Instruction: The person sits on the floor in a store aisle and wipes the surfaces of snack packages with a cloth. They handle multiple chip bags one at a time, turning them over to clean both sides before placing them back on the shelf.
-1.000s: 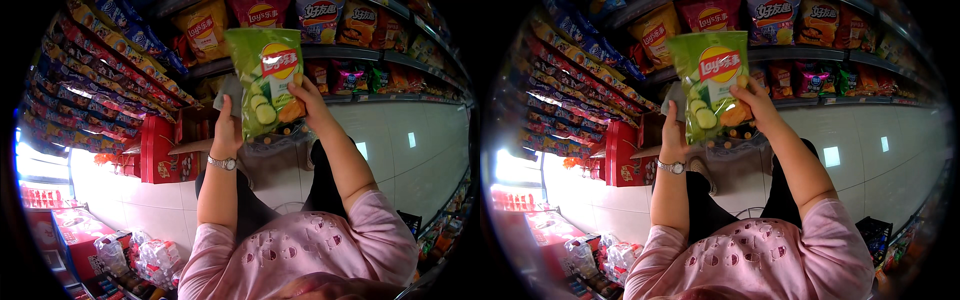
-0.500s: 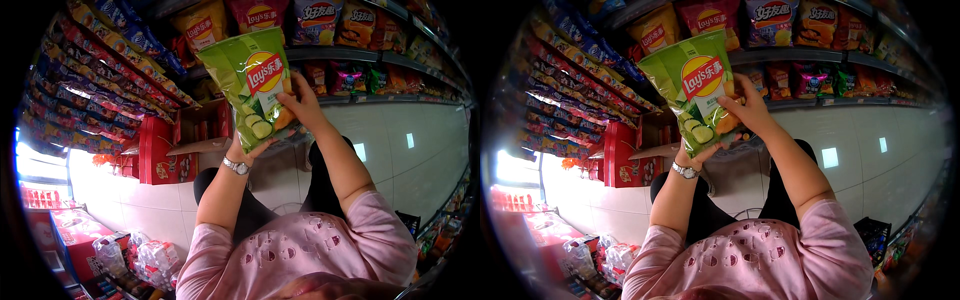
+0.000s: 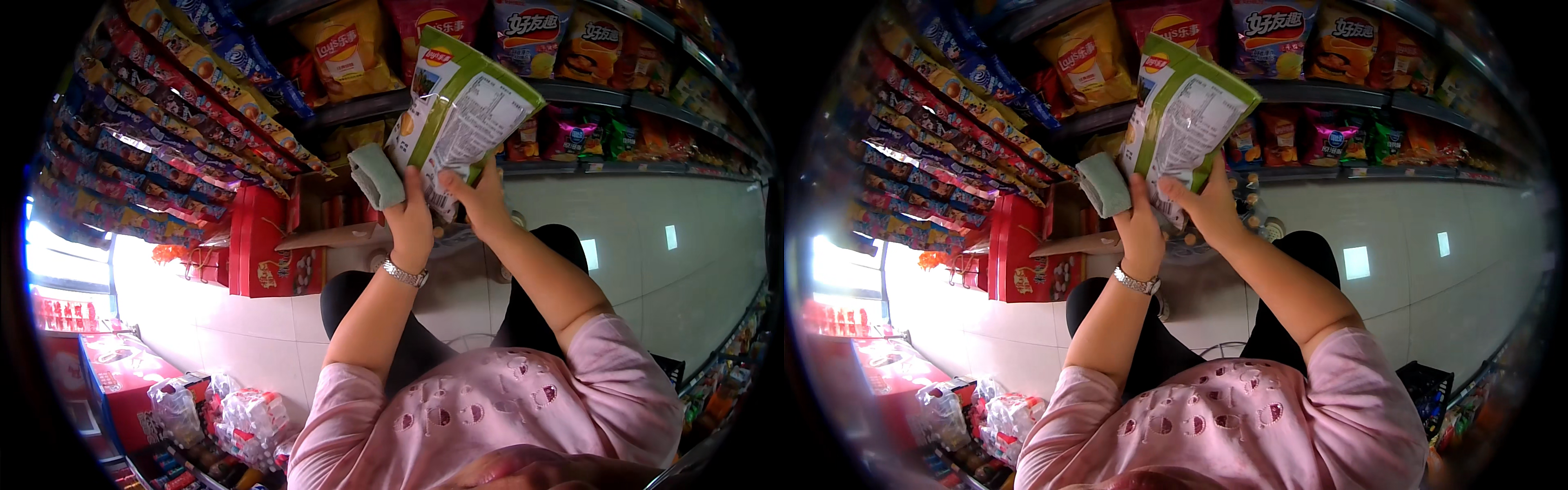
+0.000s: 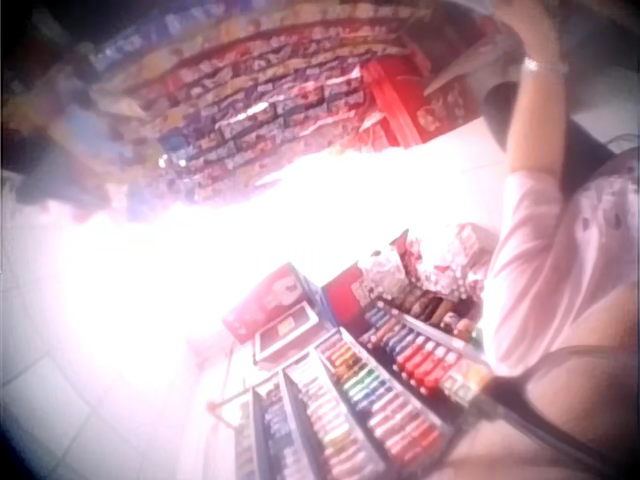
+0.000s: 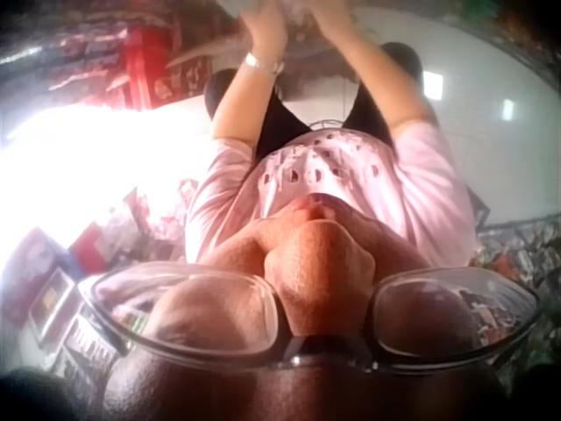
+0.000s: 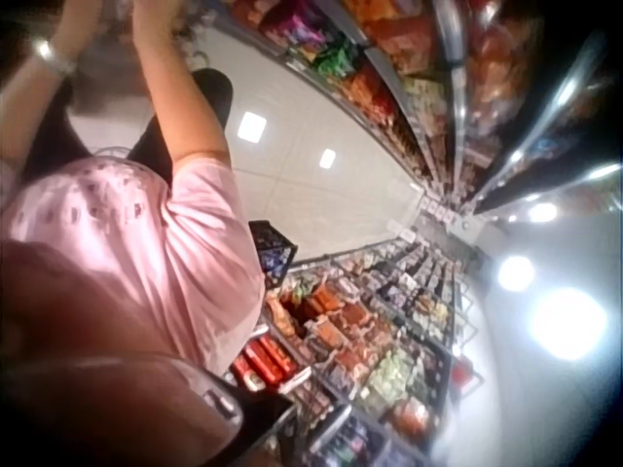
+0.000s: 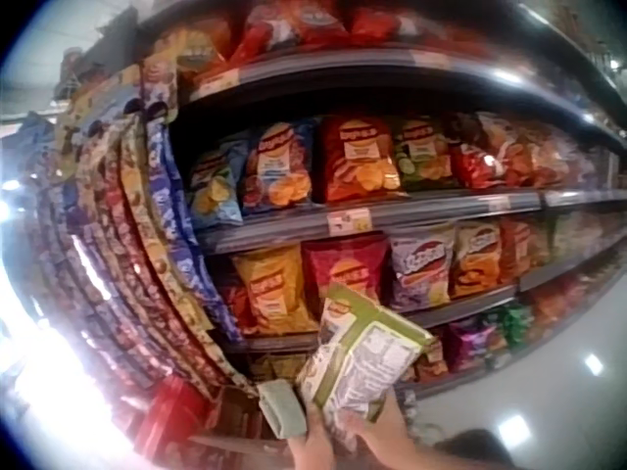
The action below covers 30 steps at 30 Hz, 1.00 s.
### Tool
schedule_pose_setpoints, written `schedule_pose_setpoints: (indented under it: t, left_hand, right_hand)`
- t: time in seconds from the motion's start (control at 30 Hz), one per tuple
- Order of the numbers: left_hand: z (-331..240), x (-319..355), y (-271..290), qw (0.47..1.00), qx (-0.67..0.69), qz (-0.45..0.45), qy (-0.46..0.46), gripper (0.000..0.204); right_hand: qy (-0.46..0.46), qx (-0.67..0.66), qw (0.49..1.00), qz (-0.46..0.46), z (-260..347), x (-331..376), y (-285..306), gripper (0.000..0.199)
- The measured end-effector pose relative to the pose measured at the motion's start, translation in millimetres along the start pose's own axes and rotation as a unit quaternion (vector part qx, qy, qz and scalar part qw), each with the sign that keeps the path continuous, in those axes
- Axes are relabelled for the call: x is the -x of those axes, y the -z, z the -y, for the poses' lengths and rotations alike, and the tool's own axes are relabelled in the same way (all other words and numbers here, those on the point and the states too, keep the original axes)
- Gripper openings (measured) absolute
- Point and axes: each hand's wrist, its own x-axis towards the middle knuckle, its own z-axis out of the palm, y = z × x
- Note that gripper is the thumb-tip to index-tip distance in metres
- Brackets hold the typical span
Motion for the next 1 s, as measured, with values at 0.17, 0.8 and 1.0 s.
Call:
schedule_pose_setpoints:
  t: [0.17,0.8,1.0]
  left_hand:
    - [-17,-21,21,0.991,0.078,-0.095,0.055,0.046]
    - [-57,-37,39,0.942,0.013,0.275,0.195,0.054]
    - [-49,-35,35,0.951,0.041,0.257,0.168,0.051]
  right_hand:
    - [-0.035,-0.146,0.989,-0.005,13,-16,21,0.066]
    - [-0.092,-0.058,0.991,0.073,17,-27,43,0.055]
    - [-0.105,-0.047,0.992,0.061,21,-30,41,0.051]
